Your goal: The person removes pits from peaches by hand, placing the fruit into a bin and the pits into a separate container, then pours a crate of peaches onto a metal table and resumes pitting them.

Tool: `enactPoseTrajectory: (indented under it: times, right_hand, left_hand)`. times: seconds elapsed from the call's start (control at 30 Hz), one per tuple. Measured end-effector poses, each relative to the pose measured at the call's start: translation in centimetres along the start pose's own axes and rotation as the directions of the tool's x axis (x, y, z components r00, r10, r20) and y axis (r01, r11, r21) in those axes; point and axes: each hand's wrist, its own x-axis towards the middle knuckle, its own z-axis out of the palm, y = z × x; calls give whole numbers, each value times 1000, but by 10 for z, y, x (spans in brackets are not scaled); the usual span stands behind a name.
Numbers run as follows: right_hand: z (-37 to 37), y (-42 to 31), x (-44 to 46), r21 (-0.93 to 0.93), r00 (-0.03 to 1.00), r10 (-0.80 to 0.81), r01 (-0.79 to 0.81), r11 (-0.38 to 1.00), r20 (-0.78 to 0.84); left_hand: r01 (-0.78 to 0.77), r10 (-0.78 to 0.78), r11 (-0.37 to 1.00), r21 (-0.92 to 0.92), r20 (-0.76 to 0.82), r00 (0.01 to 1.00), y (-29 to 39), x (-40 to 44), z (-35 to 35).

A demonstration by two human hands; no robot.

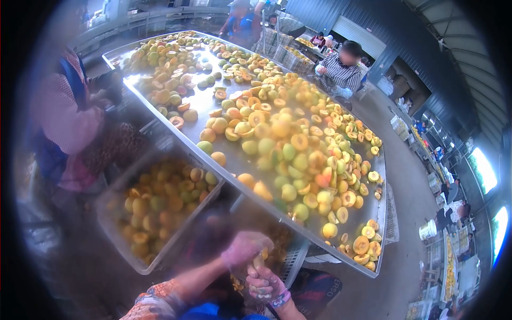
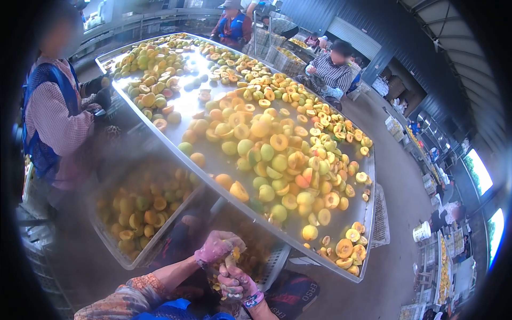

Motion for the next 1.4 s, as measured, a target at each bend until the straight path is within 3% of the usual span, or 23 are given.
enactPoseTrajectory:
  times: [0.07, 0.1, 0.13, 0.2, 0.27, 0.33, 0.47, 0.53, 0.6, 0.67, 0.7, 0.8, 0.87, 0.9, 0.93, 1.0, 1.13, 1.2, 1.23, 1.27, 1.3, 1.33, 1.4]
  right_hand:
    - [6, -3, -1, -106, 997, 16, -25, 994, -81]
    - [13, -2, -1, -267, 962, 2, -78, 960, -274]
    - [19, -4, -1, -414, 893, -45, -161, 896, -447]
    - [18, -4, -2, -390, 914, -24, -149, 909, -405]
    - [9, 3, -1, 33, 999, 42, -42, 999, 2]
    - [8, 6, -3, 24, 1000, 13, -12, 1000, -18]
    - [20, 0, -3, -113, 999, -5, 1, 994, -32]
    - [30, -4, -6, -603, 932, -77, -164, 780, -353]
    - [32, -6, -9, -609, 932, -85, -158, 777, -351]
    - [23, -6, -13, -241, 995, 64, -80, 967, -74]
    - [19, -5, -13, -245, 996, 62, -77, 967, -67]
    - [15, -4, -14, -105, 991, 60, -48, 993, 122]
    - [18, -3, -18, -184, 999, 23, -15, 983, 42]
    - [18, -4, -18, -303, 999, 42, -40, 952, 0]
    - [21, -3, -20, -306, 999, 43, -40, 951, 1]
    - [32, 0, -21, -532, 956, -86, -81, 843, -282]
    - [33, 0, -19, -403, 976, -29, -63, 913, -217]
    - [27, 0, -12, -70, 995, 37, -30, 997, 90]
    - [22, 5, -10, -80, 990, -12, 23, 997, 140]
    - [23, 5, -8, -108, 991, -35, 49, 993, 129]
    - [20, 3, -10, -81, 993, -57, 66, 995, 107]
    - [24, 1, -12, -105, 995, -102, 103, 989, 18]
    - [32, -6, -7, -126, 992, -95, 104, 987, 81]
  left_hand:
    - [136, -142, 985, -110, -47, 989, 3, -1, 2]
    - [271, -293, 936, -226, -73, 953, 4, -4, 4]
    - [265, -287, 938, -222, -73, 955, 4, -4, 3]
    - [184, -192, 968, -172, -27, 981, 2, -4, 0]
    - [147, -149, 976, -160, -5, 989, 5, -4, -1]
    - [114, -113, 982, -153, 19, 993, 11, -4, 2]
    - [150, -163, 975, -164, -74, 984, 18, -6, 7]
    - [207, -223, 943, -262, -33, 974, 21, -4, 6]
    - [88, -87, 978, -191, 13, 996, 28, 1, 0]
    - [-92, 80, 995, 50, 196, 977, 33, 7, -3]
    - [-96, 83, 994, 56, 199, 976, 36, 8, 0]
    - [68, -75, 996, 54, 138, 988, 46, 11, 10]
    - [20, -28, 996, 89, 83, 996, 45, 7, 16]
    - [137, -138, 986, -92, -5, 990, 47, 4, 21]
    - [134, -135, 987, -92, -6, 991, 44, 3, 21]
    - [87, -78, 984, -153, 61, 995, 42, 3, 17]
    - [274, -278, 961, 46, 154, 948, 62, 8, 12]
    - [21, -28, 996, 84, 85, 996, 59, 8, 14]
    - [-122, 107, 909, 398, 61, 992, 44, 14, 16]
    - [137, -177, 894, -427, -56, 983, 32, 9, 27]
    - [106, -218, 862, -496, -173, 960, -5, 12, 29]
    - [1, -101, 900, -435, -207, 973, 28, 15, 34]
    - [95, -319, 802, -590, -288, 903, 33, 23, 37]
